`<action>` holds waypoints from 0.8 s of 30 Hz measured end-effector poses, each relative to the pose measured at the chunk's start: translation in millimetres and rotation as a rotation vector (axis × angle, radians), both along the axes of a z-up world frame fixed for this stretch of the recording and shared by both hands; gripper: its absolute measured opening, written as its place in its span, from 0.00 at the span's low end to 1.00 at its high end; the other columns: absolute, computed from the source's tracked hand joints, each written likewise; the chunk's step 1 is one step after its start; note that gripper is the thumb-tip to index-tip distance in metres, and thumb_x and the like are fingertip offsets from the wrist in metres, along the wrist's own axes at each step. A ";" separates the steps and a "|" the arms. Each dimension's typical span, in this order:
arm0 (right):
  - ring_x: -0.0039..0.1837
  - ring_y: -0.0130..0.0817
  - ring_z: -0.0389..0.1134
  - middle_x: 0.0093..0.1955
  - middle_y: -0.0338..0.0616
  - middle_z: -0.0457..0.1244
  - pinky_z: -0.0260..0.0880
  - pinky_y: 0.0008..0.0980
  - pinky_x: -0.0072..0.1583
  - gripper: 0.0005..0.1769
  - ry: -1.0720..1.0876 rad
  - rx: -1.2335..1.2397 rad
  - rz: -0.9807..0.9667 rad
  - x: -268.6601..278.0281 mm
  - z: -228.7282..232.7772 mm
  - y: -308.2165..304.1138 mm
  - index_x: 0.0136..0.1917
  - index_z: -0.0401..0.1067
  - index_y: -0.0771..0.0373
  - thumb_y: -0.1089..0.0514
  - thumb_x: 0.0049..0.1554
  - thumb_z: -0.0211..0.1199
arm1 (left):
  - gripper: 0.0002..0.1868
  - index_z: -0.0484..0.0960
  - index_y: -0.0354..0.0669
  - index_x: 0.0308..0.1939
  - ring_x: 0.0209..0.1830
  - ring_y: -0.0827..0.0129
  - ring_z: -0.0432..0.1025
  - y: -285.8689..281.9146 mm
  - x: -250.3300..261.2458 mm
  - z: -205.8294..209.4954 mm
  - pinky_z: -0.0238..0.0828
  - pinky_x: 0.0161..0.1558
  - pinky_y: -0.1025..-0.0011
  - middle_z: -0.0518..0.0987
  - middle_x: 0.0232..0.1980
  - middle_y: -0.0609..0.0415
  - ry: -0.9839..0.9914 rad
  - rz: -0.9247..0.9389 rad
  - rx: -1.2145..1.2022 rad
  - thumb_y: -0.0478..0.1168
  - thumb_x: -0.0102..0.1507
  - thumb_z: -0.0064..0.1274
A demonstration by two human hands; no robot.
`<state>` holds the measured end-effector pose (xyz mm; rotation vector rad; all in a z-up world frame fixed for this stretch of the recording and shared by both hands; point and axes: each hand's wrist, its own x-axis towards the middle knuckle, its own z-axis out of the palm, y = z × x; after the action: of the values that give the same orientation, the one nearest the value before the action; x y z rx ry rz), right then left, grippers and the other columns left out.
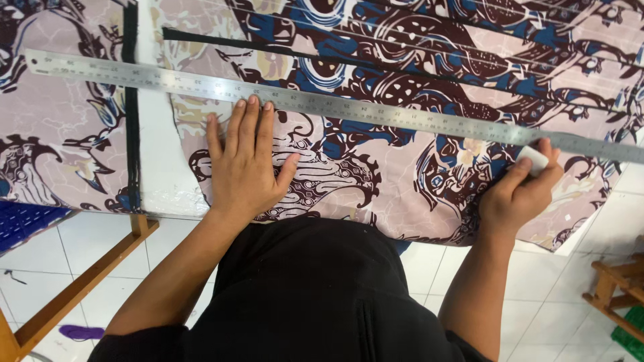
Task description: The person uses a metal ruler and white chalk to mark straight lines on a large piece of patterned fabric laid out on a table. They repeatedly reposition the ruler and draw lines across the fabric surface.
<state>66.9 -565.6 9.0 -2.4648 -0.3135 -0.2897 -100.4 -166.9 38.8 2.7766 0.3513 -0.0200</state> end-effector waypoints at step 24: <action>0.60 0.39 0.72 0.66 0.57 0.69 0.73 0.32 0.62 0.10 -0.062 0.099 -0.116 11.6 -5.0 16.7 0.65 0.62 0.71 0.60 0.79 0.49 | 0.39 0.68 0.34 0.74 0.78 0.36 0.50 -0.6 1.8 -1.7 0.40 0.74 0.34 0.63 0.75 0.35 -0.057 0.014 0.045 0.60 0.69 0.51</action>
<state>78.5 -548.9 4.0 -2.3838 -0.1778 -0.4210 -98.6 -167.5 37.1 2.8120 0.3607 0.0715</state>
